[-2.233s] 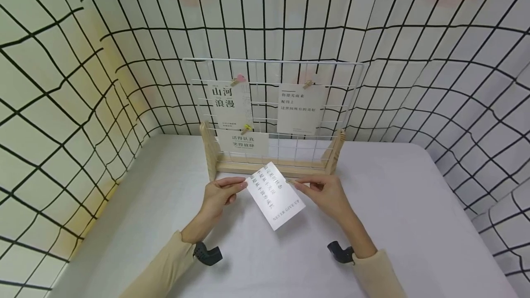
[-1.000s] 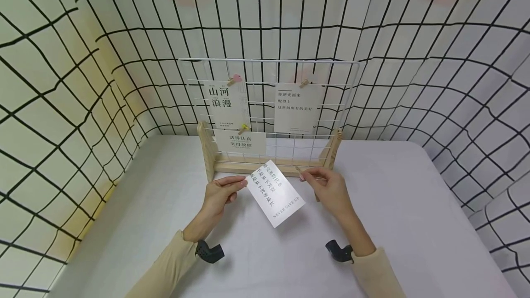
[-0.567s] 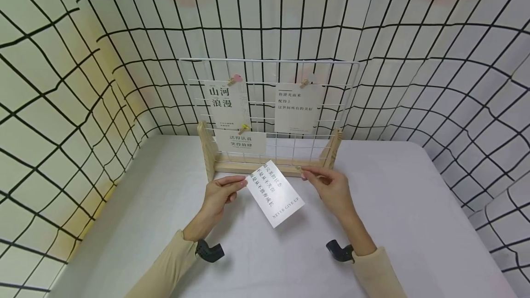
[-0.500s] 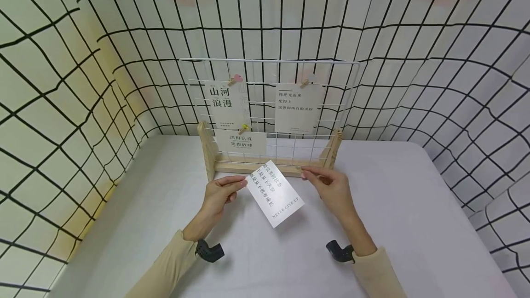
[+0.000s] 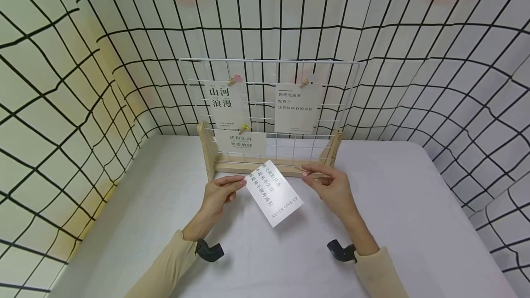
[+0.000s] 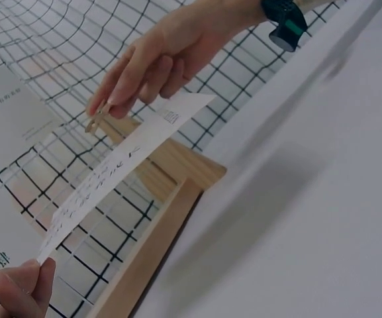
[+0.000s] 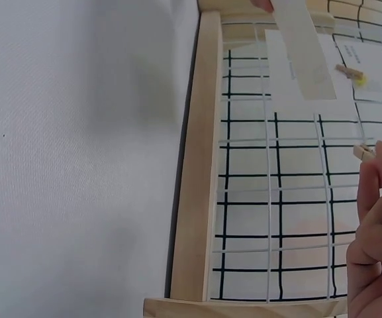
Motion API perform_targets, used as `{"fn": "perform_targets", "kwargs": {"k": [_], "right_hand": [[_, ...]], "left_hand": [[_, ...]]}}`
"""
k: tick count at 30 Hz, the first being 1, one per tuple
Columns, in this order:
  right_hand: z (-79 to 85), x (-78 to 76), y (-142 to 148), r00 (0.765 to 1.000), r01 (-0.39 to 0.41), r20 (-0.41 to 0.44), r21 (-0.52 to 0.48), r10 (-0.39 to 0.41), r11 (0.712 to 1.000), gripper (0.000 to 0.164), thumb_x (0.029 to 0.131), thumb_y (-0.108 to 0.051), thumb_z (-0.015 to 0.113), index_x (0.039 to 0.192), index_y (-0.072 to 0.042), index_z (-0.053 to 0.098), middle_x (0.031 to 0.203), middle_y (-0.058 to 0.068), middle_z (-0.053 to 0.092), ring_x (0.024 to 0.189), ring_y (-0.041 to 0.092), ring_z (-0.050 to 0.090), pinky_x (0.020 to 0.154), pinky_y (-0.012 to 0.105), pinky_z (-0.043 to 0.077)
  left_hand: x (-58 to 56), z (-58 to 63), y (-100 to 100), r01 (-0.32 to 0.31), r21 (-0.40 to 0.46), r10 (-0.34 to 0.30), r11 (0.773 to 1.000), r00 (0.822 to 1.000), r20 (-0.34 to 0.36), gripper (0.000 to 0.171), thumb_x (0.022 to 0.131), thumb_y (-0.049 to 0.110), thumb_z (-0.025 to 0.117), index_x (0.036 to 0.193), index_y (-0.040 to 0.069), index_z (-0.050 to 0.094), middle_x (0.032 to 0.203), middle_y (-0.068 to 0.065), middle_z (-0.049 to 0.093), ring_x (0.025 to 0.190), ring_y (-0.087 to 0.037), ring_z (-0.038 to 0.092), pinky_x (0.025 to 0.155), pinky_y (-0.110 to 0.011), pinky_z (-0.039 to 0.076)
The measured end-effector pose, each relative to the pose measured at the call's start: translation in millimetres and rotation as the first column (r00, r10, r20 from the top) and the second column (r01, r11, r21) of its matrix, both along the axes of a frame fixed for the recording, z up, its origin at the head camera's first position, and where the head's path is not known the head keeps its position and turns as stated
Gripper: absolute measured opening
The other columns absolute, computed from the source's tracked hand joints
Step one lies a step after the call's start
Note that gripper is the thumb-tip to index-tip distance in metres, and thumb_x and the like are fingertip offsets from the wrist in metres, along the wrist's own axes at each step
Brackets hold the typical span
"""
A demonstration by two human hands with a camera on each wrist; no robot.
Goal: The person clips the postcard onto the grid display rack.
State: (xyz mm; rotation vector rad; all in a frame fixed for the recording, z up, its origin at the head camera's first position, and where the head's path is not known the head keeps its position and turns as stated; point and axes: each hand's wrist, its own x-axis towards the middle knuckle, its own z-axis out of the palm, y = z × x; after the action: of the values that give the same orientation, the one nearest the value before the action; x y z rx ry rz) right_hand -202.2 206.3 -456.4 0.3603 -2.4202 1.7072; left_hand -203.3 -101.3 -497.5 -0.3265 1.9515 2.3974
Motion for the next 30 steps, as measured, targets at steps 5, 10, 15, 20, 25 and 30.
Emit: {"fn": "perform_targets", "kwargs": {"k": [5,10,15,20,25,30], "right_hand": [[-0.3,0.4,0.0,1.000,0.027,0.002,0.012,-0.027,1.000,0.031,0.094,-0.015,0.078,0.123,-0.006,0.075,0.099,-0.015,0.070,0.050,0.005,0.047,0.042,0.025,0.036],[0.7,0.3,1.8,0.998,0.066,0.001,0.015,-0.066,0.998,0.032,0.094,-0.020,0.077,0.123,-0.007,0.075,0.094,-0.009,0.074,0.049,0.006,0.044,0.043,0.025,0.036],[3.2,-0.5,4.8,0.996,0.077,-0.037,-0.011,-0.077,0.997,0.027,0.096,-0.013,0.075,0.122,-0.005,0.076,0.090,-0.014,0.079,0.049,0.006,0.044,0.041,0.025,0.034],[4.5,-2.1,6.6,0.993,0.087,-0.074,-0.032,-0.089,0.996,0.024,0.096,-0.011,0.074,0.119,-0.005,0.077,0.090,-0.015,0.079,0.046,0.006,0.043,0.040,0.025,0.033],[2.9,-2.2,8.6,0.992,0.096,-0.077,-0.034,-0.099,0.995,0.027,0.095,-0.008,0.074,0.121,-0.003,0.075,0.090,-0.020,0.077,0.046,0.006,0.042,0.040,0.026,0.032],[3.7,-2.6,9.8,0.991,0.103,-0.076,-0.047,-0.107,0.994,0.028,0.095,-0.007,0.074,0.122,-0.001,0.074,0.092,-0.020,0.077,0.048,0.005,0.045,0.041,0.025,0.034]], "left_hand": [[0.6,-1.1,1.8,-0.012,0.020,0.012,1.000,1.000,0.011,0.026,0.086,-0.002,0.079,0.111,-0.009,0.075,0.076,0.005,0.079,0.046,-0.003,0.043,0.049,-0.016,0.035],[1.7,-4.4,5.3,-0.017,0.055,0.016,0.998,1.000,0.015,0.027,0.086,-0.002,0.079,0.112,-0.009,0.074,0.076,0.007,0.079,0.046,-0.002,0.044,0.049,-0.016,0.035],[1.8,-9.0,8.4,-0.029,0.081,0.026,0.996,0.999,0.033,0.029,0.088,0.003,0.080,0.115,-0.004,0.075,0.076,0.008,0.078,0.046,-0.002,0.045,0.049,-0.017,0.034],[-0.6,-8.2,9.8,-0.072,0.102,0.067,0.992,0.996,0.054,0.028,0.088,0.006,0.082,0.115,0.000,0.077,0.078,0.009,0.077,0.046,-0.001,0.045,0.048,-0.017,0.033],[-4.5,-8.5,11.7,-0.109,0.138,0.102,0.984,0.993,0.064,0.027,0.087,0.006,0.082,0.113,-0.001,0.078,0.080,0.008,0.078,0.046,0.000,0.045,0.048,-0.015,0.033],[-9.0,-6.3,16.3,-0.121,0.194,0.111,0.974,0.992,0.060,0.024,0.087,0.002,0.081,0.111,-0.001,0.078,0.078,0.007,0.077,0.046,0.001,0.045,0.046,-0.013,0.033]]}}
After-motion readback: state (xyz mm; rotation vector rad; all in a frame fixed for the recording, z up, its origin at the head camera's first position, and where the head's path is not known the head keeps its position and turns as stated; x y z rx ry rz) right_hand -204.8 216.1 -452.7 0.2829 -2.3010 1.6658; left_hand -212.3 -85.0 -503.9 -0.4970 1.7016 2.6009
